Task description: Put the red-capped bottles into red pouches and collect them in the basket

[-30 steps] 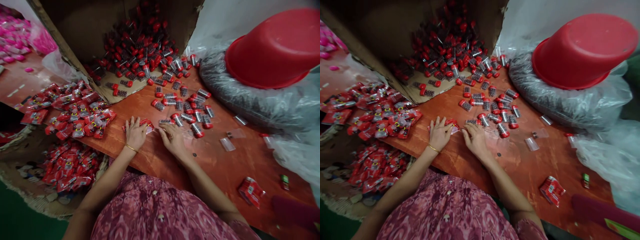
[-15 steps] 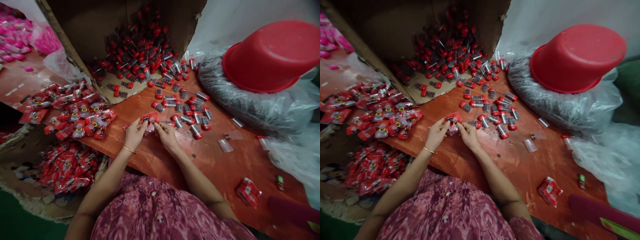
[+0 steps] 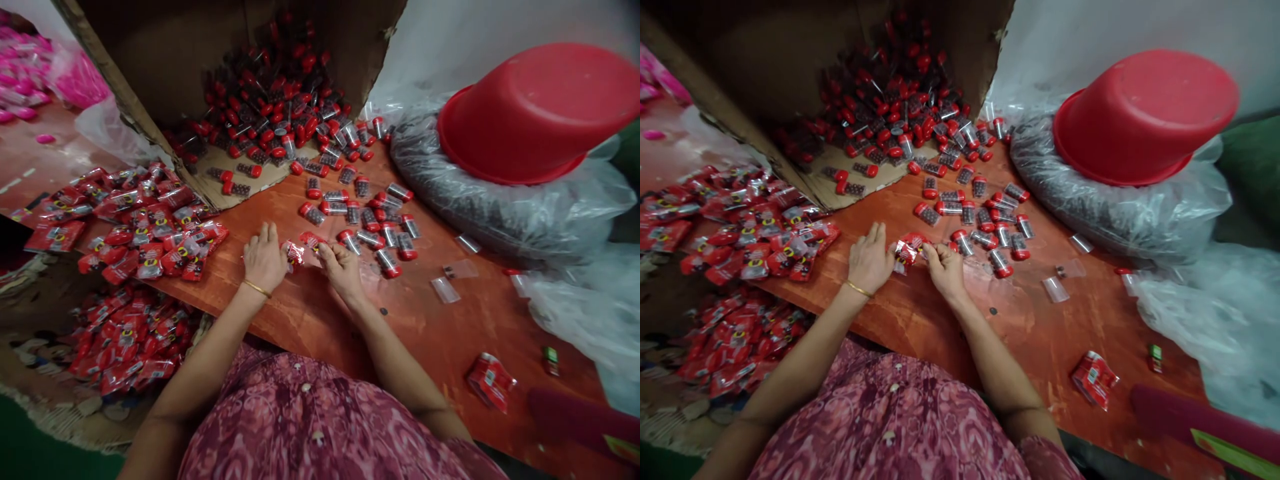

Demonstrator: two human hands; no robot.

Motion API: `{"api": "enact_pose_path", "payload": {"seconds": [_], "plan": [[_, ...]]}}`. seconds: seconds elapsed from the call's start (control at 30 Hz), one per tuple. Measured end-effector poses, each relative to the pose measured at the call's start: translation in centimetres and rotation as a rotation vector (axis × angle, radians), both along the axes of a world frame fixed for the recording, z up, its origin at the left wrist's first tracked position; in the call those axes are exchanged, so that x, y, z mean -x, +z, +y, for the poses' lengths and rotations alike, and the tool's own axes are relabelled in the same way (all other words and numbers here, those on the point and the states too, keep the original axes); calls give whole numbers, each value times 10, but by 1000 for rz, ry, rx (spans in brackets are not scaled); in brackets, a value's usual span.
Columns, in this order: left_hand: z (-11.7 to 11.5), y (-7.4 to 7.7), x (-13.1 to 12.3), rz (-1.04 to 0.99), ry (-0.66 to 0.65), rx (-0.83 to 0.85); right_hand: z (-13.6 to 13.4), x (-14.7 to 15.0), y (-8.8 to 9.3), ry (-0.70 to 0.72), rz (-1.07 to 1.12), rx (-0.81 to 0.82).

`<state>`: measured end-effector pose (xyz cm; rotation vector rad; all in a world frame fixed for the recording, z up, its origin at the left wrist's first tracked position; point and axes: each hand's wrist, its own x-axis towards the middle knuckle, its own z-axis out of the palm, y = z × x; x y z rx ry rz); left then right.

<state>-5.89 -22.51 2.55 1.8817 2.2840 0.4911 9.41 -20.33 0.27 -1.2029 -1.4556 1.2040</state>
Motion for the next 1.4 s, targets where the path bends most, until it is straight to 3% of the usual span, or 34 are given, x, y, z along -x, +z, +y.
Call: {"api": "enact_pose_path", "payload": {"seconds": [0.1, 0.23, 0.33, 0.4, 0.53, 0.67, 0.77, 0.93, 1.1, 1.17, 1.4], "plan": [[-7, 3, 5, -217, -9, -118, -8, 2, 3, 3, 38, 25], [-21, 2, 0, -822, -55, -16, -20, 8, 4, 74, 66, 58], [-28, -1, -10, -1167, 72, -12, -30, 14, -1, 116, 50, 35], [-32, -3, -15, -1282, 169, -42, -35, 15, -4, 139, 15, 3], [-35, -7, -14, -1381, 295, -72, -28, 7, -3, 175, -255, -135], [-35, -10, -11, -1428, 352, -121, -1, -8, 2, -14, -794, -257], [-35, -8, -13, -1488, 370, -130, 7, -21, -2, -10, -1033, -334], [-33, 0, -14, -1652, 468, -64, -16, -50, -13, 116, -985, -454], [-32, 3, -14, -1774, 538, 70, -30, -53, -16, -125, -1087, -423], [-32, 6, -15, -1829, 560, 108, -29, -48, -15, -148, -1181, -368], [-35, 8, -19, -1921, 563, 187, -34, -57, -19, -6, -1236, -435]]}}
